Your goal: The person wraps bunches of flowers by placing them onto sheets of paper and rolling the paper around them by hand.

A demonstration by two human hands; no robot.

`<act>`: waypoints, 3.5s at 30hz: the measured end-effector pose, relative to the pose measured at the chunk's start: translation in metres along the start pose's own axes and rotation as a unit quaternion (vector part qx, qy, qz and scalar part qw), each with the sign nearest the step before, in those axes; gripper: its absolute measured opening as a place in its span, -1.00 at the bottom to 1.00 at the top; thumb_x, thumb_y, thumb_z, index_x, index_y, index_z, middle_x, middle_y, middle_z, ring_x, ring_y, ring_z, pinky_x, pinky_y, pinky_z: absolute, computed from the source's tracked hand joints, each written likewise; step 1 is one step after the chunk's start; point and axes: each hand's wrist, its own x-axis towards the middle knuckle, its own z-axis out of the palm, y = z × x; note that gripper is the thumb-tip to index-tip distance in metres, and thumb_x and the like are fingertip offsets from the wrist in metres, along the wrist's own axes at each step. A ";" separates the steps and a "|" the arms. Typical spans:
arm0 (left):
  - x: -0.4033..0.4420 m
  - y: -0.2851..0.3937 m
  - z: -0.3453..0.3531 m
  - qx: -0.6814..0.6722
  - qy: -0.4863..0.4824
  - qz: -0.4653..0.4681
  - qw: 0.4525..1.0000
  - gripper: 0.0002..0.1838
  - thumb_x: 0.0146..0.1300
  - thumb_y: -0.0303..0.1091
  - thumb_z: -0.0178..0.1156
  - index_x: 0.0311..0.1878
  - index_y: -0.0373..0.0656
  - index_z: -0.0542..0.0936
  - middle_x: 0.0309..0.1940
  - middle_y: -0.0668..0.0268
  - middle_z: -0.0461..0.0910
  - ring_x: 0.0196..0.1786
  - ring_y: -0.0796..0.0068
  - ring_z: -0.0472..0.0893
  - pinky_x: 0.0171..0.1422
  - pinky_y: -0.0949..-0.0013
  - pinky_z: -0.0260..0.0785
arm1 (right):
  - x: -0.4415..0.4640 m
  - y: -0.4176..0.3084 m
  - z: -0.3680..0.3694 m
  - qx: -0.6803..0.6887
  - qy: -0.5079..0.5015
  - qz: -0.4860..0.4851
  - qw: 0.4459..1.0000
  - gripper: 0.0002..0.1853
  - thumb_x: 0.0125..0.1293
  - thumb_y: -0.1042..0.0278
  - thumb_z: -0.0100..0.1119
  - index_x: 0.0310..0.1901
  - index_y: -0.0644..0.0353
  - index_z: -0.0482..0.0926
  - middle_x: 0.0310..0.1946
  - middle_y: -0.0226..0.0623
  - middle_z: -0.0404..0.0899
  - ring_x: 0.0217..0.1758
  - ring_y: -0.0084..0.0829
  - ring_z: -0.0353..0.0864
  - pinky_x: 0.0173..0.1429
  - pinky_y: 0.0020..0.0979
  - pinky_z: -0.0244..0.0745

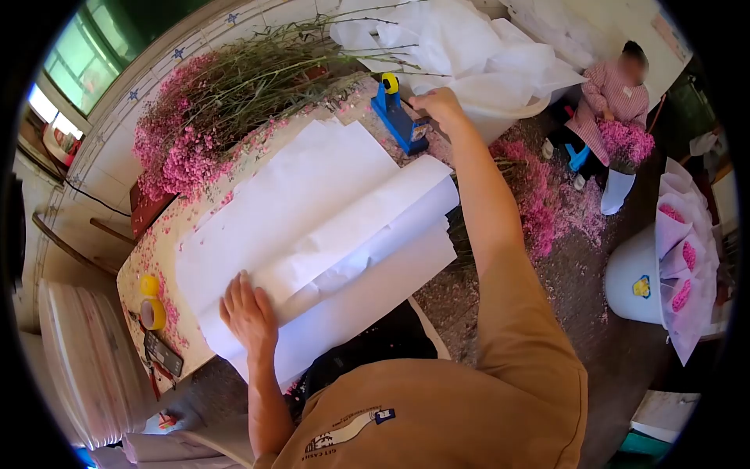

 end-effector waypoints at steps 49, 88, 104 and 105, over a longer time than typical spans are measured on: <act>-0.079 -0.130 -0.035 -0.356 0.123 -0.351 0.857 -0.66 0.26 -0.32 0.43 -0.01 -0.32 0.64 -0.33 0.18 0.65 -0.23 0.30 0.61 -0.10 0.23 0.47 | -0.286 -0.113 0.345 -0.362 -0.528 -0.317 0.699 0.17 -0.14 -0.21 0.61 0.45 0.31 0.29 0.15 0.18 0.60 0.23 0.04 0.62 0.31 -0.10 0.50; 0.150 0.043 0.054 -0.056 -0.265 0.146 0.951 -0.38 0.04 -0.35 0.44 0.25 -0.10 0.58 -0.10 0.08 0.74 -0.06 -0.02 0.72 0.08 0.04 0.55 | -0.103 -0.024 0.128 -0.489 -0.367 -0.338 0.716 -0.69 0.15 0.40 0.32 -0.05 0.18 0.62 -0.23 -0.06 0.74 -0.13 0.05 0.76 -0.04 0.01 0.61; 0.047 0.123 0.104 -0.006 -0.106 0.206 0.973 -0.07 0.15 0.27 0.35 0.58 0.26 0.30 0.64 0.07 0.11 0.66 -0.21 0.06 0.59 -0.50 -0.18 | -0.187 0.067 0.098 -0.510 -0.158 -0.385 0.753 -0.31 0.31 0.39 0.07 0.46 0.50 0.25 0.52 0.14 0.24 0.63 0.04 0.17 0.66 0.01 0.08; 0.045 0.121 0.108 -0.016 -0.088 0.206 0.975 -0.07 0.15 0.28 0.34 0.58 0.24 0.31 0.64 0.05 0.11 0.65 -0.24 0.07 0.58 -0.52 -0.17 | -0.187 0.065 0.100 -0.515 -0.159 -0.407 0.738 -0.29 0.30 0.40 0.09 0.48 0.45 0.24 0.52 0.15 0.24 0.61 0.06 0.19 0.65 0.02 0.10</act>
